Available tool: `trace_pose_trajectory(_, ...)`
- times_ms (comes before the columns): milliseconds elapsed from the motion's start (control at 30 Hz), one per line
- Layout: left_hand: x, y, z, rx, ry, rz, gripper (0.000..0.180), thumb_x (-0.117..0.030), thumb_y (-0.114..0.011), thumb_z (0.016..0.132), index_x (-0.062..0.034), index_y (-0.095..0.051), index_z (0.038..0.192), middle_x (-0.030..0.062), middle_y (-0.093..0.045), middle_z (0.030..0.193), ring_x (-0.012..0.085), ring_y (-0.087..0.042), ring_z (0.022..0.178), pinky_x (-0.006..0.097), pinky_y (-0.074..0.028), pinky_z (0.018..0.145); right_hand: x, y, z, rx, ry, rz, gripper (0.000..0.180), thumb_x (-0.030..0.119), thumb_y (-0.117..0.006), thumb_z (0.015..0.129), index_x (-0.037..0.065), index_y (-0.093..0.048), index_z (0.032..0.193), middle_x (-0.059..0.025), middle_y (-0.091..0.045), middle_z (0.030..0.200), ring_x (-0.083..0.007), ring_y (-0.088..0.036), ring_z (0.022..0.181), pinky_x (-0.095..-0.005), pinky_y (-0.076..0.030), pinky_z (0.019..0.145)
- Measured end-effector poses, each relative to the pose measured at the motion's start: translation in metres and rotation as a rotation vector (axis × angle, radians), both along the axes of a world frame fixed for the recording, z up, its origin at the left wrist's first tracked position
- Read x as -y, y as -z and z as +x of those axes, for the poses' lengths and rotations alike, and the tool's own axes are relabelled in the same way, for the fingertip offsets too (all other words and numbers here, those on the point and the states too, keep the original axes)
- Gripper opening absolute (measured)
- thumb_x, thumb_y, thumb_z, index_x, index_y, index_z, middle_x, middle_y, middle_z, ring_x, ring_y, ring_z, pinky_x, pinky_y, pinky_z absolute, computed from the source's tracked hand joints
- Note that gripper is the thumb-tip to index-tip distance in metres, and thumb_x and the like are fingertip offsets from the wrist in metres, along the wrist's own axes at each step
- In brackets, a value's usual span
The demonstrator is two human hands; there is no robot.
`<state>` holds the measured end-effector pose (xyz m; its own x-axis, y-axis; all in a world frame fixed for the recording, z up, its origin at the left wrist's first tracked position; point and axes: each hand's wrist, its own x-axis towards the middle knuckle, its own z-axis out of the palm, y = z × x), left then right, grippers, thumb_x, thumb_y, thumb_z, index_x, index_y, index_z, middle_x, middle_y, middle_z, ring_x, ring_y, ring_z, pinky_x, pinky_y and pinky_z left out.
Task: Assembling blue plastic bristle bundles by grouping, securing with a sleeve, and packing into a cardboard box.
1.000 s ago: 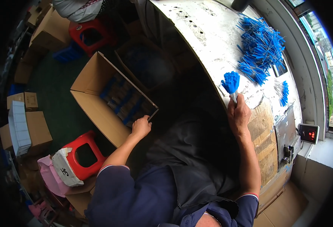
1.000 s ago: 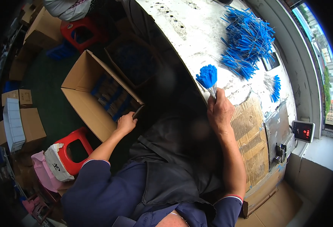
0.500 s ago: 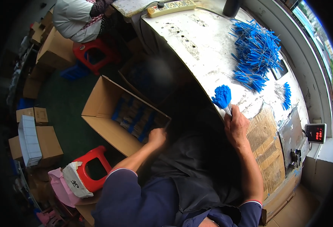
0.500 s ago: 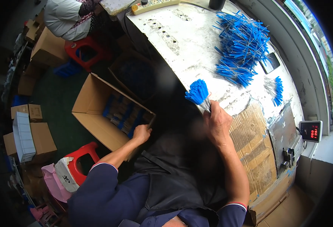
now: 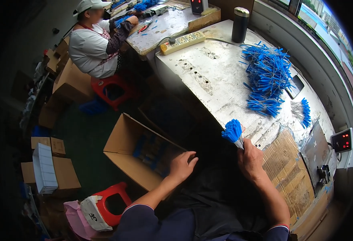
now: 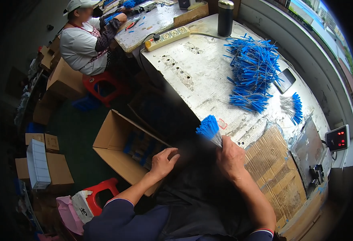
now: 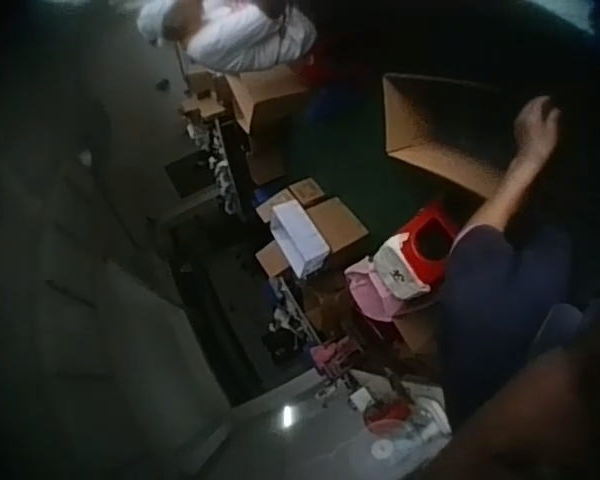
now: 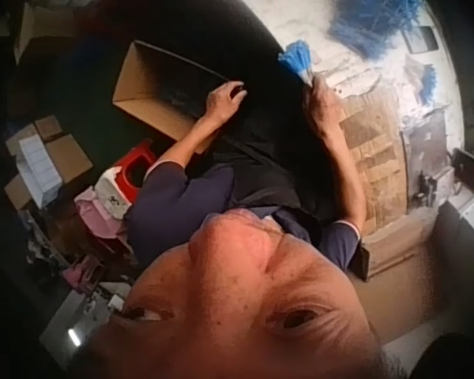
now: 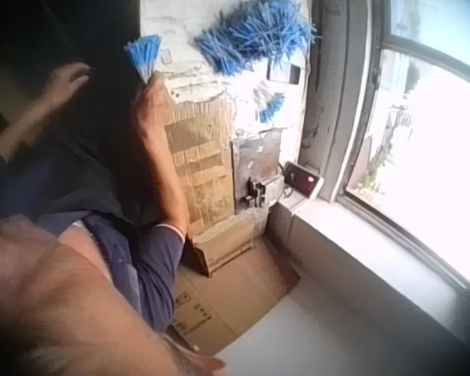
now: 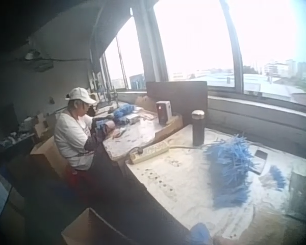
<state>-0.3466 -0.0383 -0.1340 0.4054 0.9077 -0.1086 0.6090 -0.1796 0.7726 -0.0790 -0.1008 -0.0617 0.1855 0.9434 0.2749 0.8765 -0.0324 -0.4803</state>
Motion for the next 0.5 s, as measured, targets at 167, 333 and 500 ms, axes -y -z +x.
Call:
trace_pose_trajectory(167,-0.006,-0.068,0.048,0.568,0.182,-0.364,0.057,-0.012,-0.076,0.092,-0.0019,-0.051,0.141,0.0059,-0.069,0.116,0.0102,-0.066,0.094,0.025,-0.052,0.076,-0.001,-0.007,-0.036,-0.061,-0.073,-0.058,0.022,0.007,-0.069,0.081,0.005,-0.053,0.096,-0.0193,-0.062,0.077,-0.0401,-0.066,0.075,-0.0507,-0.051,0.063)
trace_pose_trajectory(333,0.000,-0.087,0.076,1.089,-0.069,-0.752,0.060,-0.015,-0.075,0.093,-0.0051,-0.045,0.144,0.0062,-0.067,0.113,0.0016,-0.053,0.066,0.016,-0.041,0.054,0.005,0.011,-0.045,0.272,-0.107,0.059,0.007,0.008,-0.058,0.086,0.009,-0.050,0.087,-0.0075,-0.055,0.073,-0.0252,-0.062,0.062,-0.0389,-0.054,0.056)
trace_pose_trajectory(500,-0.012,-0.082,0.071,1.113,-0.208,-0.822,0.048,-0.025,-0.075,0.091,-0.0090,-0.053,0.131,0.0070,-0.068,0.111,0.0023,-0.048,0.062,0.018,-0.034,0.046,-0.001,0.016,-0.052,0.453,-0.151,0.035,0.010,0.011,-0.059,0.085,0.011,-0.049,0.084,-0.0031,-0.053,0.071,-0.0172,-0.060,0.061,-0.0327,-0.051,0.050)
